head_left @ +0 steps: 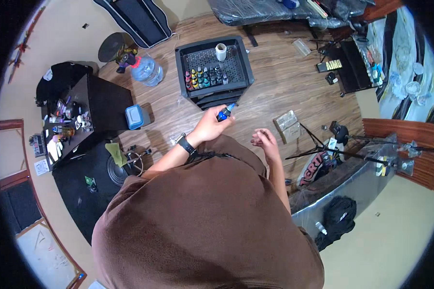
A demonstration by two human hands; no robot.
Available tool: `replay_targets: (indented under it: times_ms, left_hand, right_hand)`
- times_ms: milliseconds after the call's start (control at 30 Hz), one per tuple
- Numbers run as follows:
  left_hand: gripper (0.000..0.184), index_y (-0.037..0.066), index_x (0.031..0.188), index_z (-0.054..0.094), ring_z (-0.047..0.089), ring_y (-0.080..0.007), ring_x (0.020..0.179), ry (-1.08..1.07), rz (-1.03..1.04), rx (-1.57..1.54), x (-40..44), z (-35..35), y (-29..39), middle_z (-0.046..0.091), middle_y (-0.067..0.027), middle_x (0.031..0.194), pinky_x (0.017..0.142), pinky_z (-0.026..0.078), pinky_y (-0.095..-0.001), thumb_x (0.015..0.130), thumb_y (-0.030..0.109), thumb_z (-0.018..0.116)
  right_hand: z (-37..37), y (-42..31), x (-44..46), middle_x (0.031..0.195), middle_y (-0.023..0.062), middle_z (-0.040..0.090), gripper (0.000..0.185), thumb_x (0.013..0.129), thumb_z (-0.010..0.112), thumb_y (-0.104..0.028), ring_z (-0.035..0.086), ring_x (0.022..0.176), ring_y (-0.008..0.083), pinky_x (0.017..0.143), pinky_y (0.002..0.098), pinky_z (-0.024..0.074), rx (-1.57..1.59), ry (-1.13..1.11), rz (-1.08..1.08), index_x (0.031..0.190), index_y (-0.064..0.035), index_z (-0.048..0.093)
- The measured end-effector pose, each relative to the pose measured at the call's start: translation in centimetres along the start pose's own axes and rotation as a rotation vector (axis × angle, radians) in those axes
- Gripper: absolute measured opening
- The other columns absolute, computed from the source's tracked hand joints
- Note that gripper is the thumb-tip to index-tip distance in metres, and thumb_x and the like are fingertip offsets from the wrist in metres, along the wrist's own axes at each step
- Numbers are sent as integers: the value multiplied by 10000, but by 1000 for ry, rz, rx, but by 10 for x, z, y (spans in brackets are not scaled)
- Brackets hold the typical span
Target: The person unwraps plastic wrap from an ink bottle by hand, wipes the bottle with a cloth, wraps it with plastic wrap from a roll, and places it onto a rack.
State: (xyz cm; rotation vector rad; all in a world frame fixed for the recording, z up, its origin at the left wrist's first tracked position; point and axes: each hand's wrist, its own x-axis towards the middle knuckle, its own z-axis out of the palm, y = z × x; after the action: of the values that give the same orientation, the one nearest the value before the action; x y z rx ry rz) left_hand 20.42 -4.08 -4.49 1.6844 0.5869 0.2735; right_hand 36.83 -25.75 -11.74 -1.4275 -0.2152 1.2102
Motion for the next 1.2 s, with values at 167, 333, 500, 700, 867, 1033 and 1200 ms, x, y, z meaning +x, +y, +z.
replay_targets:
  times_ms: [167,333,500,700,867,1033,1200]
  left_hand:
    - [147,54,894,611,433,-31,612,170,59,-55,29,-55,-6,484,65,632,563,389,-230,932,190,650]
    - [128,68,911,623,427,-24,524,261,-259,-258,33,-120,1,485,71,605,478,357,-208,928,190,655]
    - [134,77,924,623,399,-17,460,479,-133,-230,32,-153,-13,473,77,579,417,302,-204,929,208,653]
    - [154,80,915,619,388,-15,477,708,-104,-240,24,-143,-16,449,83,577,426,279,-218,929,231,649]
    - [168,65,902,615,416,-34,551,814,-141,-281,39,-118,-5,470,65,612,493,329,-242,914,227,655]
    - [195,36,887,610,447,-73,614,833,-145,-268,65,-97,12,486,31,639,566,392,-290,894,225,658]
    - [141,65,891,604,422,-38,574,825,-140,-199,77,-82,10,472,72,646,513,354,-238,920,199,640]
  right_hand:
    - [36,-29,67,957,64,653,224,969,570,-229,647,824,155,750,300,517,-141,-88,32,1123,-68,593]
    - [77,-72,150,967,70,648,203,951,598,-202,645,842,161,743,309,523,-247,-140,-48,1097,-62,593]
    - [116,-106,226,984,96,634,312,860,712,-184,629,869,185,769,319,516,-487,-173,-219,1094,-30,575]
    - [147,-125,320,1070,166,592,525,730,822,-196,598,1002,288,876,390,491,-878,-89,-607,1135,-6,547]
    - [156,-152,336,1262,233,496,760,643,867,-207,489,1202,384,1036,446,408,-1106,-20,-631,1271,-29,478]
    - [136,-159,368,1293,236,478,824,634,869,-207,461,1234,408,1063,458,384,-1213,-127,-718,1325,-40,452]
    - [130,-154,374,1331,232,454,865,631,868,-206,449,1253,406,1066,450,387,-1232,-200,-636,1360,-49,431]
